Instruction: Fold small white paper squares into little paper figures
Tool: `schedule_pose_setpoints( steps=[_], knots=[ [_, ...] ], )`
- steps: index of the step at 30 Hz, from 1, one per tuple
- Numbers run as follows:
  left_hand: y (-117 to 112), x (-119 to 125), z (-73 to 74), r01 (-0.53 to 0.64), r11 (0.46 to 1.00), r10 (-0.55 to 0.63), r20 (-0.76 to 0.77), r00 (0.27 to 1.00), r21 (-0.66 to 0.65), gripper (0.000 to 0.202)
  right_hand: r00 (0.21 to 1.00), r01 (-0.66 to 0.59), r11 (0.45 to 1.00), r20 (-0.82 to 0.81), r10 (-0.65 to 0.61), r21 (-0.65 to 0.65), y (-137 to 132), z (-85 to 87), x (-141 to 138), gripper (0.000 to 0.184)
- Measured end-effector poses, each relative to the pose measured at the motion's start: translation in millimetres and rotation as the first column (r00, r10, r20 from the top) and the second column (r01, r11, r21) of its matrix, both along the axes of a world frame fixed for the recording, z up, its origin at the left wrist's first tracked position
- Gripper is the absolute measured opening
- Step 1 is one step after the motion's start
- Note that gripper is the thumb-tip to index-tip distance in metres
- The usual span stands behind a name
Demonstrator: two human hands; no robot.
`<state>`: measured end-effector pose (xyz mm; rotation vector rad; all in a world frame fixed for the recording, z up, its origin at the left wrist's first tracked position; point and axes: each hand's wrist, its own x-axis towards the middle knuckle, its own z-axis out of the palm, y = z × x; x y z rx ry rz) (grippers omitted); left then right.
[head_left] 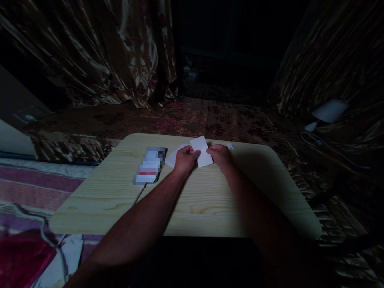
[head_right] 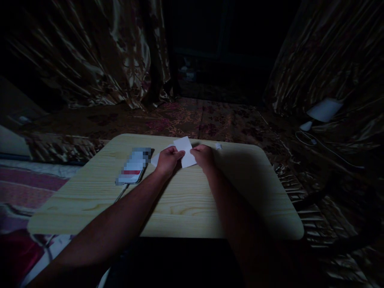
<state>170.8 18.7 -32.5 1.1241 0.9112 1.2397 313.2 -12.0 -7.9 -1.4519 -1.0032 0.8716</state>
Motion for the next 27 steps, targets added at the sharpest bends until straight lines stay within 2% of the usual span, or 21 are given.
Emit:
schedule_pose_setpoints(
  steps=[2,5,9,14,22,27],
  knots=[
    [1,-1,-1.2,0.017,1.000,-0.017,0.004,1.000,-0.014,0.027,0.999,0.024,0.997,-0.032,-0.022,0.076,0,-0.8,-1,0.018],
    [0,-2,-1.3,0.015,1.000,-0.015,-0.035,0.999,0.001,0.027,0.990,0.141,0.982,-0.022,-0.139,0.129,-5,-7.6,-1,0.020],
    [-2,-2,-0.7,0.037,0.999,-0.036,-0.034,0.999,0.033,0.026,0.992,0.039,0.983,-0.128,-0.016,0.178,-14,-14.5,0,0.024],
    [-5,0,-0.6,0.087,0.995,-0.086,-0.025,0.996,0.039,0.026,0.971,0.022,0.983,-0.238,0.022,0.183,-18,-16.4,2,0.027],
    [-9,1,-2.5,0.075,0.996,-0.071,-0.067,0.995,0.057,0.028,0.971,-0.024,0.982,-0.230,0.067,0.186,-23,-18.4,-3,0.028],
    [-10,2,-3.4,0.066,0.995,-0.058,-0.115,0.992,0.069,0.028,0.994,0.000,0.980,-0.110,0.022,0.197,-28,-12.1,-4,0.029]
  ],
)
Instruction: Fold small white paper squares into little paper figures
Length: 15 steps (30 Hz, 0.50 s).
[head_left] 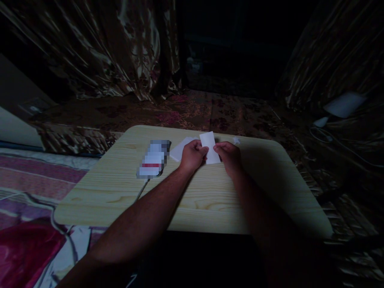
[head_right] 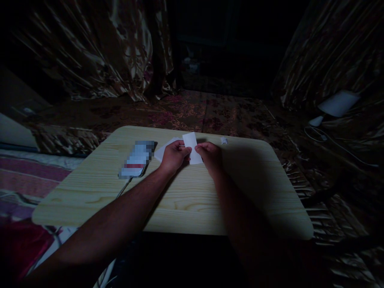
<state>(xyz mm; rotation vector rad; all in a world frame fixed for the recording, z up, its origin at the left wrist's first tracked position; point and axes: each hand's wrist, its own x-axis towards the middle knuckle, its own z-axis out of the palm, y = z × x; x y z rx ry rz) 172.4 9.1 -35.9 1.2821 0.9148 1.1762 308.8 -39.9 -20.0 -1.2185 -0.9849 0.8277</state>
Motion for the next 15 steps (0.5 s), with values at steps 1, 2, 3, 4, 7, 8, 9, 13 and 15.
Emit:
schedule_pose_setpoints(
  steps=[1,2,3,4,7,8,9,13,15],
  knots=[
    [-0.2,0.3,-0.1,-0.001,1.000,0.001,-0.001,1.000,0.005,0.028,1.000,0.011,1.000,0.027,-0.010,-0.002,-0.6,1.3,-0.3,0.030],
    [-0.4,0.6,0.1,-0.002,1.000,0.002,0.000,1.000,0.009,0.028,0.999,0.022,1.000,0.049,-0.021,-0.008,-0.9,2.3,-0.6,0.030],
    [-0.8,0.9,0.4,-0.002,1.000,0.002,0.005,1.000,0.009,0.027,0.997,0.035,0.999,0.066,-0.033,-0.016,-1.0,3.2,-0.8,0.031],
    [-1.3,1.3,0.9,-0.003,1.000,0.003,0.012,1.000,0.005,0.027,0.996,0.051,0.998,0.081,-0.049,-0.023,-0.8,3.7,-1.1,0.031],
    [-3.3,2.1,3.4,0.006,1.000,-0.006,0.029,1.000,-0.014,0.025,0.989,0.089,0.996,0.122,-0.086,-0.026,0.2,4.3,-1.8,0.027],
    [-4.0,2.3,4.3,0.011,1.000,-0.011,0.032,0.999,-0.016,0.024,0.987,0.095,0.995,0.131,-0.091,-0.023,0.5,4.3,-2.0,0.026],
    [-4.7,2.5,5.1,0.018,1.000,-0.018,0.034,0.999,-0.012,0.024,0.986,0.094,0.995,0.138,-0.090,-0.021,0.8,4.2,-2.1,0.024],
    [-7.3,2.5,8.2,0.046,0.999,-0.046,0.011,0.999,0.024,0.024,0.987,0.091,0.996,0.133,-0.089,-0.007,1.1,4.0,-0.1,0.022],
    [-8.1,2.1,9.8,0.046,0.998,-0.046,-0.006,0.999,0.032,0.022,0.985,0.106,0.994,0.136,-0.106,0.005,0.8,3.7,2.8,0.022]
  ],
)
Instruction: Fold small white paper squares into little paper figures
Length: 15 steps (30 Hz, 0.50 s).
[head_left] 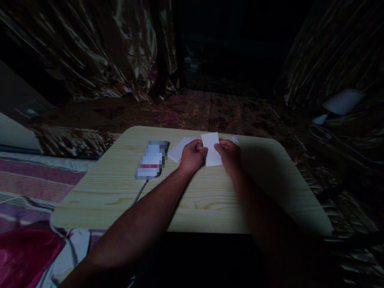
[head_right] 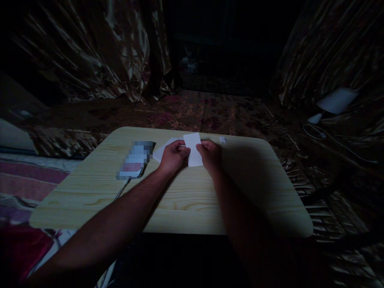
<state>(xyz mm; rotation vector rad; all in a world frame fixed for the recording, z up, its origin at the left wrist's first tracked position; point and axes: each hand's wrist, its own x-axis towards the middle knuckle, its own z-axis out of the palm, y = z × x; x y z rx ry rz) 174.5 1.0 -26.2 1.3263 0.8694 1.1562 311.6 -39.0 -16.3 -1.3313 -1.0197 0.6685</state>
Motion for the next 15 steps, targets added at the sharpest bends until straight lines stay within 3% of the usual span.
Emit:
schedule_pose_setpoints(
  steps=[8,15],
  knots=[
    [7.3,-6.0,4.3,-0.166,0.986,0.165,0.057,0.985,0.022,0.022,0.997,-0.055,0.996,0.051,0.059,-0.068,-2.0,-2.1,3.7,0.021],
    [8.6,-7.5,2.6,-0.113,0.993,0.109,0.077,0.991,0.045,0.021,0.988,-0.151,0.985,0.019,0.153,-0.083,-4.2,0.3,2.9,0.024]
  ],
)
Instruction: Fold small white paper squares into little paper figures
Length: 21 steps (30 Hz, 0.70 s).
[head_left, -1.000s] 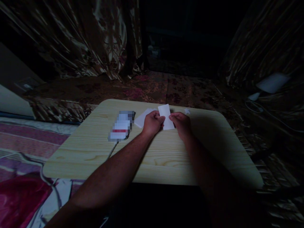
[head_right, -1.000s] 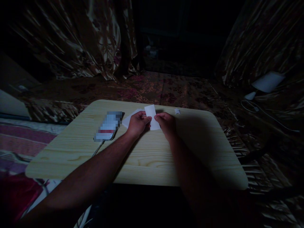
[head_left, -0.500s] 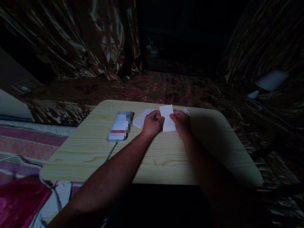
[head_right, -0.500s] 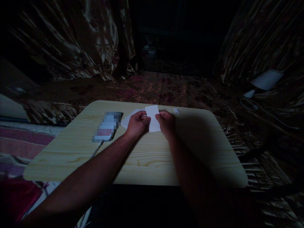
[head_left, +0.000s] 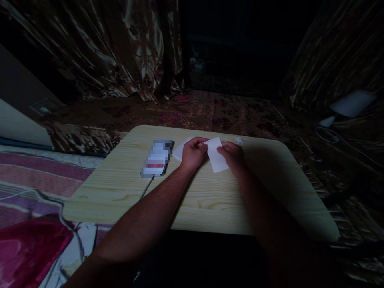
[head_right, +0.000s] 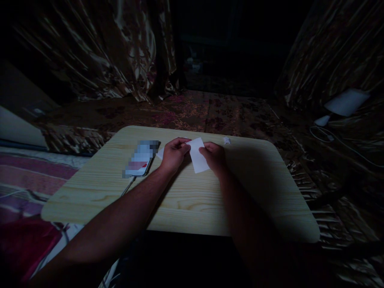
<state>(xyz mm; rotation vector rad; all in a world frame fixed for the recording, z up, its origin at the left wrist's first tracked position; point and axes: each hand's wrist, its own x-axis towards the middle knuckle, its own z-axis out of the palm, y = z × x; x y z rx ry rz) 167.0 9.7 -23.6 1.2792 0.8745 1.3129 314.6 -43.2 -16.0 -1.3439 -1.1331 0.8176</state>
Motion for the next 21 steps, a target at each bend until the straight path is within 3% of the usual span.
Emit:
schedule_pose_setpoints(
  steps=[13,21],
  knots=[
    [-2,1,1.1,0.025,0.998,-0.023,0.039,0.999,-0.050,0.015,0.980,-0.197,0.979,0.035,0.196,0.049,-6,4.5,-1,0.043],
    [0,-1,-1.9,0.000,0.998,0.002,0.032,0.999,-0.060,0.018,0.964,-0.261,0.962,0.077,0.255,0.076,-12,12.2,1,0.038]
  ],
)
